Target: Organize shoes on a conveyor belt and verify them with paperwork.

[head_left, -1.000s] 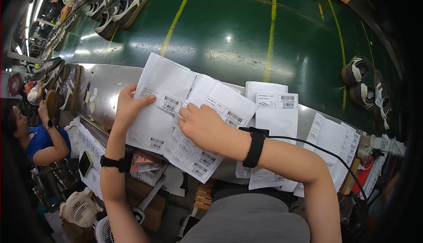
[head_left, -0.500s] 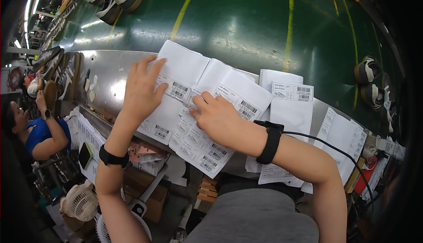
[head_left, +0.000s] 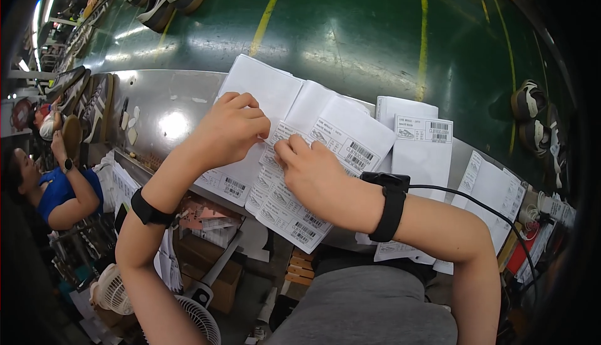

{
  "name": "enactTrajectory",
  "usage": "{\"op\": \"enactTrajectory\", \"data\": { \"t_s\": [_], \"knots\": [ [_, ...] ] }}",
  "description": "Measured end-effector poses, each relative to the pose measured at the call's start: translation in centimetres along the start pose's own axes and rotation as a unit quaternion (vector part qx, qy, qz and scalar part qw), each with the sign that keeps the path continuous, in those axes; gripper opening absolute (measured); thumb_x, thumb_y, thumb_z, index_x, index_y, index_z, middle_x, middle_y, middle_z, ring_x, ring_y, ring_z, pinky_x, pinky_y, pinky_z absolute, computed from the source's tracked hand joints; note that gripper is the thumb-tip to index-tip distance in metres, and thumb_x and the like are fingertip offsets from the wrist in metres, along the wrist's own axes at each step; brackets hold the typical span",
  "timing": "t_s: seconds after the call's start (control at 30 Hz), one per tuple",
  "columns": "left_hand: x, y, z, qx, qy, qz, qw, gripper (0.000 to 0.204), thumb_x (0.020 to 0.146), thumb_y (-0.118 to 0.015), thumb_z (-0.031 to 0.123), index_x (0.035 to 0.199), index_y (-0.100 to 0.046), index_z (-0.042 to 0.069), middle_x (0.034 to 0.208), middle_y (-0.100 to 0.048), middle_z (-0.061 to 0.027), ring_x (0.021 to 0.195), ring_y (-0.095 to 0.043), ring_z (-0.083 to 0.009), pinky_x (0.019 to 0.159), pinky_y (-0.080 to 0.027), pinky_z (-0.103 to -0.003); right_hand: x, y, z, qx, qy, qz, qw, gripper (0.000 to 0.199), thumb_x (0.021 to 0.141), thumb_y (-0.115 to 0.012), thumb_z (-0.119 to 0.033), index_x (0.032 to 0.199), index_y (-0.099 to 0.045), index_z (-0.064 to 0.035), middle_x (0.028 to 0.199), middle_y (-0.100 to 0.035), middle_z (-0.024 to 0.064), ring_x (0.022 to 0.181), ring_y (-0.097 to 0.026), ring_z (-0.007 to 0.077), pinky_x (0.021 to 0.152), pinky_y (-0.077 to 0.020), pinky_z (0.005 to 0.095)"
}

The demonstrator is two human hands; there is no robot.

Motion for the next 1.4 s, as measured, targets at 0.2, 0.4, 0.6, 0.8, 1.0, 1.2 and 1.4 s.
{"op": "enactTrajectory", "data": {
  "t_s": [0.2,0.4,0.6,0.8,1.0,1.2,1.4],
  "knots": [
    [-0.5,0.2,-0.5,-0.035,0.017,0.015,0.999,0.019,0.068,-0.072,-0.001,0.08,-0.063,0.01,0.092,-0.069,-0.0001,0.099,-0.061,-0.0236,0.089,-0.046,-0.039,0.0,0.1,0.4,0.018,0.005,0.012,1.0,0.032,0.072,-0.067,-0.01,0.1,-0.068,0.0047,0.108,-0.052,0.0086,0.101,-0.05,0.0225,0.069,-0.0467,0.0282],
    [-0.5,0.3,-2.8,-0.121,0.095,0.004,0.988,0.018,0.071,-0.074,0.0,0.082,-0.062,0.008,0.093,-0.069,-0.0033,0.1,-0.061,-0.026,0.086,-0.048,-0.039,0.0,0.0,0.6,0.015,0.012,0.017,1.0,0.034,0.072,-0.066,-0.009,0.104,-0.067,0.005,0.107,-0.052,0.0083,0.1,-0.05,0.0225,0.068,-0.0471,0.0284],
    [-0.6,-0.4,-3.3,-0.101,0.112,0.046,0.987,0.026,0.068,-0.079,0.004,0.087,-0.062,0.008,0.103,-0.065,-0.006,0.099,-0.059,-0.0278,0.084,-0.048,-0.039,0.3,0.3,0.3,-0.002,0.009,0.028,1.0,0.032,0.072,-0.067,-0.009,0.101,-0.068,0.0042,0.104,-0.053,0.0084,0.098,-0.052,0.0219,0.066,-0.0473,0.0282],
    [0.0,-0.7,-2.8,-0.118,0.112,0.072,0.984,0.032,0.065,-0.079,0.004,0.094,-0.065,0.009,0.108,-0.059,-0.008,0.099,-0.057,-0.0294,0.085,-0.049,-0.038,0.6,0.2,-0.1,0.006,-0.011,-0.019,1.0,0.027,0.066,-0.071,-0.007,0.091,-0.067,0.0003,0.1,-0.055,0.0094,0.096,-0.055,0.0225,0.064,-0.0514,0.0284],
    [0.4,-0.5,-2.9,-0.14,0.07,0.07,0.985,0.038,0.067,-0.074,0.001,0.103,-0.067,0.011,0.108,-0.057,-0.0077,0.1,-0.056,-0.0288,0.087,-0.048,-0.039,0.2,0.3,1.0,0.054,-0.016,0.003,0.998,0.026,0.067,-0.07,-0.006,0.091,-0.065,0.0005,0.097,-0.059,0.0109,0.096,-0.058,0.024,0.065,-0.0558,0.0311],
    [1.0,-2.0,-3.4,-0.103,0.099,0.081,0.986,0.046,0.072,-0.072,0.004,0.117,-0.067,0.014,0.11,-0.056,-0.0083,0.1,-0.055,-0.0273,0.09,-0.046,-0.038,-0.1,0.1,1.5,0.098,-0.012,0.01,0.995,0.022,0.071,-0.066,-0.002,0.092,-0.064,0.002,0.097,-0.061,0.0122,0.097,-0.059,0.0271,0.067,-0.0566,0.0349],
    [-2.8,-1.0,-9.3,-0.082,0.273,0.201,0.937,0.043,0.084,-0.071,0.013,0.126,-0.06,0.006,0.112,-0.058,-0.0121,0.099,-0.058,-0.0259,0.087,-0.048,-0.036,-1.0,1.3,1.7,0.114,-0.004,0.016,0.993,0.023,0.074,-0.067,-0.006,0.096,-0.063,0.0001,0.098,-0.061,0.0111,0.096,-0.061,0.0271,0.069,-0.0561,0.0363]
  ]
}}
Point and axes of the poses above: each hand's wrist, its own x-axis towards the middle knuckle, its own y-axis out of the back of the hand, z = x × y, the point moved 6 cm from there along x, towards the middle knuckle
